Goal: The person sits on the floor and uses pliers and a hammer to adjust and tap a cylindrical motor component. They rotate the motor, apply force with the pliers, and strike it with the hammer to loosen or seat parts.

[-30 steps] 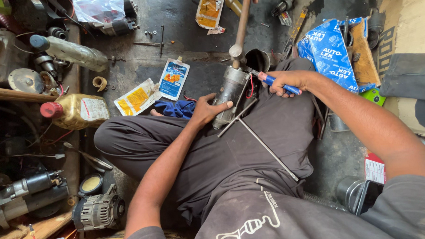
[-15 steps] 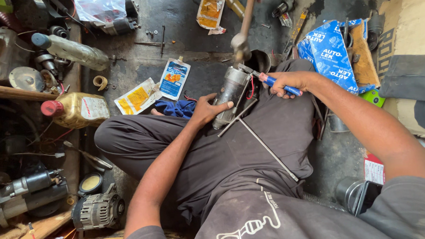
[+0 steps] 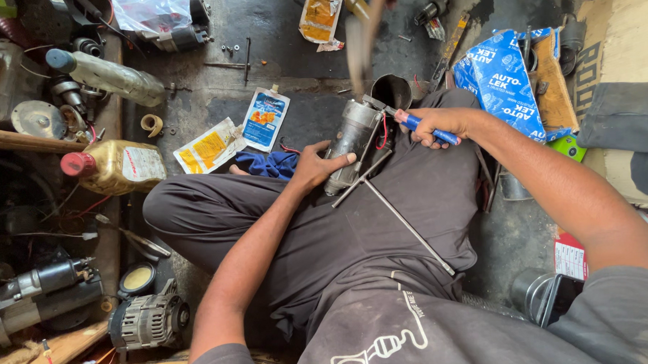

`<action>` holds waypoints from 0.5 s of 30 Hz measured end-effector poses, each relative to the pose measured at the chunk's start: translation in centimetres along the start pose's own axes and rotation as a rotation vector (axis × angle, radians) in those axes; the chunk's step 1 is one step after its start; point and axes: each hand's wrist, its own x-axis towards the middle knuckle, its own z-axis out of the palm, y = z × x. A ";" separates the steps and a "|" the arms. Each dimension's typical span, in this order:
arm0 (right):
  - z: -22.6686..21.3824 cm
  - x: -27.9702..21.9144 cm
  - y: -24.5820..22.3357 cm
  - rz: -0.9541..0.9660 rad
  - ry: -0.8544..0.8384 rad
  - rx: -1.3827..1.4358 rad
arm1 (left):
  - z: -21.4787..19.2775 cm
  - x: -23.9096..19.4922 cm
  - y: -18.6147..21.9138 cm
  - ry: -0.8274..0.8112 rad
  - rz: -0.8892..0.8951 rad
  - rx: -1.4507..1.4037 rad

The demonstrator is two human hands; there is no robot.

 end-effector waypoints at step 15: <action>0.1 -0.1 0.2 -0.006 0.017 0.015 | 0.1 0.1 0.1 -0.018 0.015 -0.022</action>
